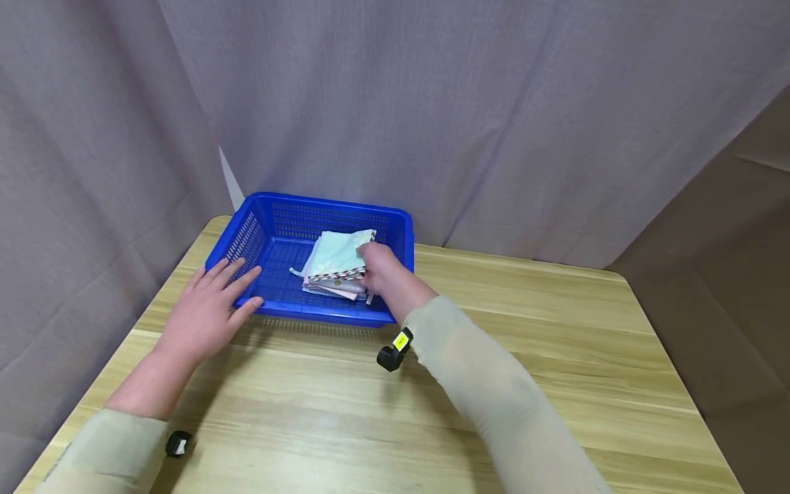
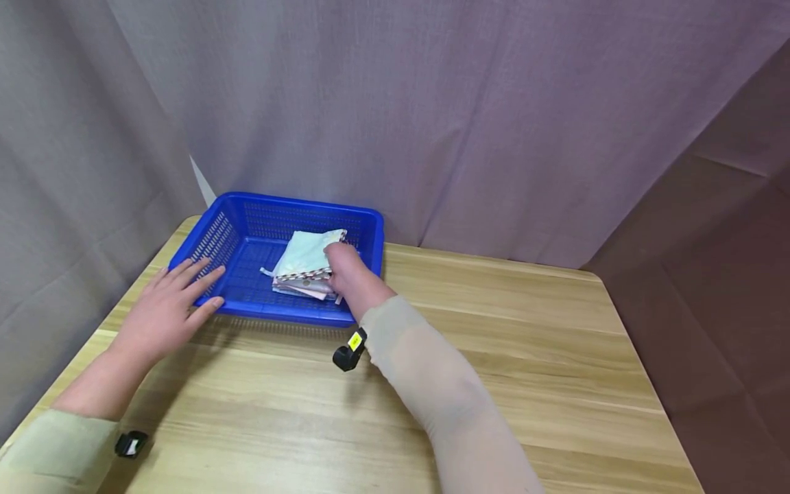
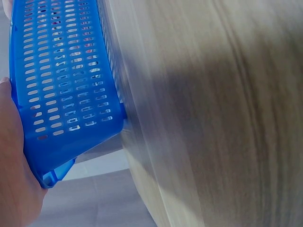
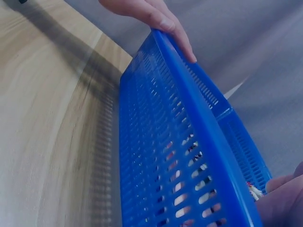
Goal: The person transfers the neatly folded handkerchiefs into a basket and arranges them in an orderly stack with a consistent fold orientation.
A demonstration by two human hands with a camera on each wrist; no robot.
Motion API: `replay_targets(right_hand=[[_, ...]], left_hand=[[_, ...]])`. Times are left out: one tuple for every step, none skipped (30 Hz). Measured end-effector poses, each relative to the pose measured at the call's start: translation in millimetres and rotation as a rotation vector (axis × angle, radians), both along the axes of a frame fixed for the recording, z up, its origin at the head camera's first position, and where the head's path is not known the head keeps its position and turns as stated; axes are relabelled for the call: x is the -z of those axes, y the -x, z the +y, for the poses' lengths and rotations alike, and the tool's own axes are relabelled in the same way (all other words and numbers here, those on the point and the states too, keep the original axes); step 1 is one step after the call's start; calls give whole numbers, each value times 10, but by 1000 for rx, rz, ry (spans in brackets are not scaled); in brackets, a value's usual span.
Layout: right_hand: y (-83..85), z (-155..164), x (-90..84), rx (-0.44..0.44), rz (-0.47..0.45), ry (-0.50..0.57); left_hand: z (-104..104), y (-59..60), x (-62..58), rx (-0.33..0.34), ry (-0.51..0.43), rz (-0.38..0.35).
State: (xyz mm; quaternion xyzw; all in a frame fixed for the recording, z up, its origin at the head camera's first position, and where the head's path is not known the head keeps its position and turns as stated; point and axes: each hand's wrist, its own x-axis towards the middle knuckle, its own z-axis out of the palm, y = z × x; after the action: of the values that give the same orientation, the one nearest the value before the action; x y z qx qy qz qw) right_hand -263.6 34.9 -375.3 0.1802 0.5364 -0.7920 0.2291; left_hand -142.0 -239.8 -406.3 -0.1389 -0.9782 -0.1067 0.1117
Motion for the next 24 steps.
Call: replay_targets(right_hand=[[5,9,0,-16,1,-21],[10,18,-1,-28,0,-44],[14,27,-3,-36,-1,-61],[18,35,-5,-42,-2,-69],[20,42,-9,-48,-5,-75],[21,47,-12,-53,-6,-76],[20,53,-16,-54,-5,-84],[18,58,-22,-53,-6,-91],[15,63,-28,-51,-6,-103],[11,66,-32,-49,-5,-116],[6,69,-36,-51,-5,-129],[0,72,-39,-49,-2,-143],[-5,75,-39,-45,2,-157],[-9,77,-37,-44,7,-167],[-14,84,-36,-43,18,-184],[-18,90,-35,-42,29,-204],[-22,97,-33,-42,40,-221],[-24,104,-30,-37,53,-238],[-24,110,-28,-31,64,-251],[-25,119,-29,-28,74,-265],[-27,129,-30,-25,82,-281],[-29,136,-30,-21,86,-287],[-31,141,-30,-18,91,-286],[-36,145,-31,-14,98,-288]], left_hand=[[1,2,1,0,0,0],[1,5,2,0,0,2],[2,8,4,-1,-1,3],[2,12,5,-1,-3,2],[1,13,8,-2,-3,4],[0,14,12,-4,-3,4],[0,14,15,-5,-2,2],[-1,16,17,-5,-3,1],[-2,15,20,-6,-3,0],[-3,13,23,-7,-3,-1],[-6,11,25,-7,-2,0],[-7,8,25,-7,-4,1],[-6,6,23,-6,-5,2],[-7,6,23,-5,-7,2],[-7,5,23,-5,-6,1],[-8,6,23,-5,-7,0],[-9,9,23,-5,-7,0],[-9,10,20,-5,-7,-2],[-10,15,20,-5,-7,-4],[-13,19,21,-5,-7,-5],[-16,25,21,-6,-7,-7],[-18,30,21,-7,-6,-8],[-19,33,20,-7,-6,-10],[-21,34,17,-7,-5,-13]])
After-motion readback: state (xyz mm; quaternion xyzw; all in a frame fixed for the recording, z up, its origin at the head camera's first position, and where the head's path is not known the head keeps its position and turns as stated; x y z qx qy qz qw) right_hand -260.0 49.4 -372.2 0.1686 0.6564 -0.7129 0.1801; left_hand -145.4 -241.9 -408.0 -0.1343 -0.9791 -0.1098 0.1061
